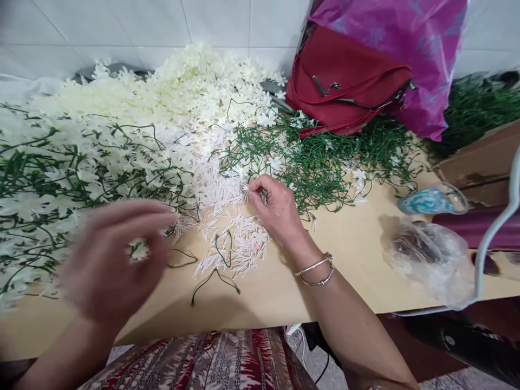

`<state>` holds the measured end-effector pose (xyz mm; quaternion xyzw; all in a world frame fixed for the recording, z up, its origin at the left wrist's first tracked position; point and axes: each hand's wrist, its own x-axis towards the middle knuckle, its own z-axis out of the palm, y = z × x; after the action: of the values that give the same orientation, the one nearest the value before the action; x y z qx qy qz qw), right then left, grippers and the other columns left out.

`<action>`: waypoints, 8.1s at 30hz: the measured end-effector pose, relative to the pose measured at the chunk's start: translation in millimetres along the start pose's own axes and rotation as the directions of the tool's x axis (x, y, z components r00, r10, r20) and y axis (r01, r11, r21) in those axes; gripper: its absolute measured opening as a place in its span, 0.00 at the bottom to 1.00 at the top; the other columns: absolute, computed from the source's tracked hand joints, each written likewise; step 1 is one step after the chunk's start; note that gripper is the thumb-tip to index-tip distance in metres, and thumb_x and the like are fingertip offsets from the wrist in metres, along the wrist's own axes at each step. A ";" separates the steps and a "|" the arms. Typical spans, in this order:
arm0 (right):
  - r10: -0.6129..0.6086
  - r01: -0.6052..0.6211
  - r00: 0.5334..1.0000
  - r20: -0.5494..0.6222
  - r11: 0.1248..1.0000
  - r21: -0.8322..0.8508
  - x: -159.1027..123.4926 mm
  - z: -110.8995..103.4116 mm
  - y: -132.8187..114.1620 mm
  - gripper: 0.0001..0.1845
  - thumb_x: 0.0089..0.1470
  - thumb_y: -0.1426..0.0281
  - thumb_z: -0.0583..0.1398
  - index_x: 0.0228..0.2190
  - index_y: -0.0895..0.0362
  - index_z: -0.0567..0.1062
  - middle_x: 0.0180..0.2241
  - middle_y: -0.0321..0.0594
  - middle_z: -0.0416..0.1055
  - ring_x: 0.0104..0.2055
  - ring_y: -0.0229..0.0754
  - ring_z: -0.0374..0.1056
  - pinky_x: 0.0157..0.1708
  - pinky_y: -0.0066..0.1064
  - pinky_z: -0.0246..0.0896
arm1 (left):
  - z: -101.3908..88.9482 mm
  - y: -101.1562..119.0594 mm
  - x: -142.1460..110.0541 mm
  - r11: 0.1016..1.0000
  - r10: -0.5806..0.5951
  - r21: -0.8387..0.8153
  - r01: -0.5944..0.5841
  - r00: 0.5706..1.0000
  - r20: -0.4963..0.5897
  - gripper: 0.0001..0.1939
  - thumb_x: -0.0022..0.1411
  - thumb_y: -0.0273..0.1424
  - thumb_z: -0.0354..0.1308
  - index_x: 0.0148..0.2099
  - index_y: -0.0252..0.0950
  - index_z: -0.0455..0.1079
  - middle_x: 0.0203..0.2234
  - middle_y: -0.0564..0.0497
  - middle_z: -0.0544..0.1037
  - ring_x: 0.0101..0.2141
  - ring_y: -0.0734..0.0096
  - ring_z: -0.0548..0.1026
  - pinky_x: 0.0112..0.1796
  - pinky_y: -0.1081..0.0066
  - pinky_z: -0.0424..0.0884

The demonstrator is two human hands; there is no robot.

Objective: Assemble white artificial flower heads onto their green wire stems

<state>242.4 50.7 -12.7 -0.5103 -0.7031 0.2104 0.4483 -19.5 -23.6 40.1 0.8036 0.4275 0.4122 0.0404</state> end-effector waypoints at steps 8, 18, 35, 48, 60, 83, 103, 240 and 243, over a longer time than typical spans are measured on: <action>-0.049 0.049 0.999 0.010 0.999 0.000 1.6 -2.7 -3.3 0.05 0.62 0.74 0.62 0.35 0.53 0.78 0.36 0.38 0.78 0.38 0.43 0.72 0.43 0.37 0.67 | 48.2 0.2 -16.0 0.995 -0.018 0.093 -0.023 0.909 0.417 0.05 0.75 0.32 0.57 0.46 0.36 0.66 0.40 0.45 0.76 0.42 0.57 0.76 0.42 0.57 0.76; 0.009 0.002 0.992 -0.125 0.996 0.090 8.0 -13.4 -0.7 0.02 0.60 0.70 0.65 0.33 0.51 0.77 0.39 0.40 0.76 0.43 0.45 0.71 0.43 0.38 0.67 | 58.1 -3.9 -18.8 0.990 -0.096 0.130 0.048 0.916 0.389 0.05 0.74 0.33 0.58 0.47 0.38 0.67 0.41 0.44 0.77 0.42 0.55 0.77 0.44 0.56 0.73; 0.241 -0.222 0.970 0.029 0.835 0.504 7.2 -6.1 1.1 0.06 0.55 0.65 0.70 0.35 0.53 0.81 0.31 0.34 0.77 0.34 0.40 0.73 0.39 0.34 0.71 | 109.0 20.2 19.3 0.995 0.073 -0.093 -0.038 0.907 0.416 0.06 0.74 0.26 0.57 0.42 0.37 0.73 0.39 0.47 0.81 0.41 0.58 0.78 0.45 0.58 0.70; 0.318 -0.283 0.946 0.055 0.734 0.617 4.2 -0.7 -7.1 0.12 0.47 0.63 0.75 0.29 0.51 0.79 0.38 0.36 0.78 0.39 0.40 0.71 0.43 0.34 0.70 | 105.5 0.6 31.1 0.395 -0.619 -0.805 0.443 0.776 0.124 0.07 0.65 0.34 0.68 0.39 0.36 0.76 0.33 0.52 0.81 0.36 0.71 0.79 0.43 0.70 0.75; 0.219 -0.211 0.975 0.039 0.857 0.470 0.8 3.5 -14.9 0.04 0.54 0.70 0.68 0.32 0.52 0.78 0.39 0.38 0.77 0.40 0.42 0.72 0.44 0.38 0.68 | 107.5 -1.2 29.2 0.329 -0.658 -0.845 0.422 0.744 0.115 0.09 0.65 0.36 0.70 0.41 0.37 0.76 0.35 0.52 0.81 0.38 0.72 0.80 0.46 0.69 0.76; 0.028 -0.024 0.997 -0.075 0.998 0.050 -9.7 12.1 -32.7 0.09 0.59 0.76 0.64 0.28 0.52 0.76 0.28 0.33 0.71 0.31 0.40 0.67 0.35 0.35 0.62 | 116.5 -3.2 23.9 0.323 -0.573 -0.830 0.455 0.792 0.211 0.06 0.67 0.36 0.68 0.41 0.38 0.79 0.39 0.49 0.84 0.42 0.68 0.81 0.49 0.66 0.77; 0.128 -0.107 0.987 -0.099 0.974 0.200 3.9 -10.3 -20.1 0.04 0.53 0.70 0.72 0.32 0.52 0.82 0.35 0.37 0.79 0.40 0.44 0.72 0.41 0.37 0.65 | 112.7 -20.2 28.6 0.199 -0.565 -0.867 0.457 0.776 0.279 0.10 0.63 0.37 0.71 0.40 0.37 0.79 0.33 0.53 0.81 0.35 0.74 0.78 0.42 0.73 0.77; 0.102 -0.357 0.840 0.533 0.843 0.402 -15.9 12.1 -40.9 0.07 0.57 0.70 0.66 0.27 0.54 0.75 0.33 0.36 0.72 0.35 0.39 0.67 0.37 0.36 0.62 | 93.0 2.6 -2.3 0.038 -0.470 -0.919 0.392 0.819 0.330 0.25 0.72 0.47 0.57 0.67 0.49 0.68 0.74 0.52 0.59 0.75 0.51 0.53 0.73 0.53 0.54; 0.209 -0.428 0.871 0.445 0.766 0.479 -9.0 3.8 -36.9 0.07 0.55 0.67 0.69 0.29 0.53 0.76 0.32 0.35 0.74 0.34 0.38 0.67 0.36 0.35 0.63 | 91.5 2.4 -4.3 0.142 -0.478 -0.888 0.437 0.816 0.325 0.23 0.74 0.42 0.59 0.67 0.48 0.68 0.69 0.48 0.67 0.70 0.55 0.62 0.68 0.56 0.63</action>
<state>220.3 28.8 9.4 -0.4202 -0.5807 0.5737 0.3964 44.6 -1.9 -21.7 0.4471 0.3274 0.5615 0.6145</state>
